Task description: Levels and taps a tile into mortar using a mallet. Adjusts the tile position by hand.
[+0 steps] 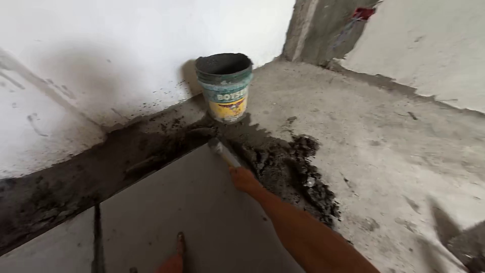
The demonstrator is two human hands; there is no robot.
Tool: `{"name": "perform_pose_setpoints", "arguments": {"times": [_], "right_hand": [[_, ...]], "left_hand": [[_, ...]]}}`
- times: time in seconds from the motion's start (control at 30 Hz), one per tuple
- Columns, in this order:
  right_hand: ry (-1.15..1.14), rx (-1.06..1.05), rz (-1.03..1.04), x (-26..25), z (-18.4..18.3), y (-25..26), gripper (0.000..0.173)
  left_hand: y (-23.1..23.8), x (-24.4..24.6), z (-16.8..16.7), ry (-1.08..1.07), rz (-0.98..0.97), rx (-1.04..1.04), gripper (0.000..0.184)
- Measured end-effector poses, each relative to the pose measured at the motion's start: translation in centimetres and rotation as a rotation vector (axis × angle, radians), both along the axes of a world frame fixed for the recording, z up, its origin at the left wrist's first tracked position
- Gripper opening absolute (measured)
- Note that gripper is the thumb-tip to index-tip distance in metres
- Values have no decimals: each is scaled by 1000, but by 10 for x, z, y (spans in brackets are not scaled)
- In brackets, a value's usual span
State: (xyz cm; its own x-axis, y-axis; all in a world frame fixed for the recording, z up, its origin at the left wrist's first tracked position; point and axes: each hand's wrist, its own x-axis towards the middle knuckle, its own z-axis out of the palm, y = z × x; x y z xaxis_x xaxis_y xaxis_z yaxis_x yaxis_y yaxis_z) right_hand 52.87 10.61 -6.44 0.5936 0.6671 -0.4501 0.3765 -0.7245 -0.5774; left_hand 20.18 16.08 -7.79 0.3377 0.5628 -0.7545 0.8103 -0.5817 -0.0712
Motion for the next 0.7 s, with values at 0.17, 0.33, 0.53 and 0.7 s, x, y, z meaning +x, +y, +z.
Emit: {"name": "perform_pose_setpoints", "arguments": {"times": [0.17, 0.33, 0.53, 0.7], "right_hand": [[-31, 39, 1, -1, -5, 18, 59], [-22, 233, 16, -17, -27, 17, 60], [-43, 210, 157, -54, -18, -6, 57], [2, 42, 261, -77, -21, -34, 58]], "left_hand": [[-4, 9, 8, 18, 92, -37, 119], [0, 3, -3, -41, 117, -29, 123], [0, 2, 0, -63, 90, -33, 122], [-4, -1, -3, -115, 82, -54, 123]]}}
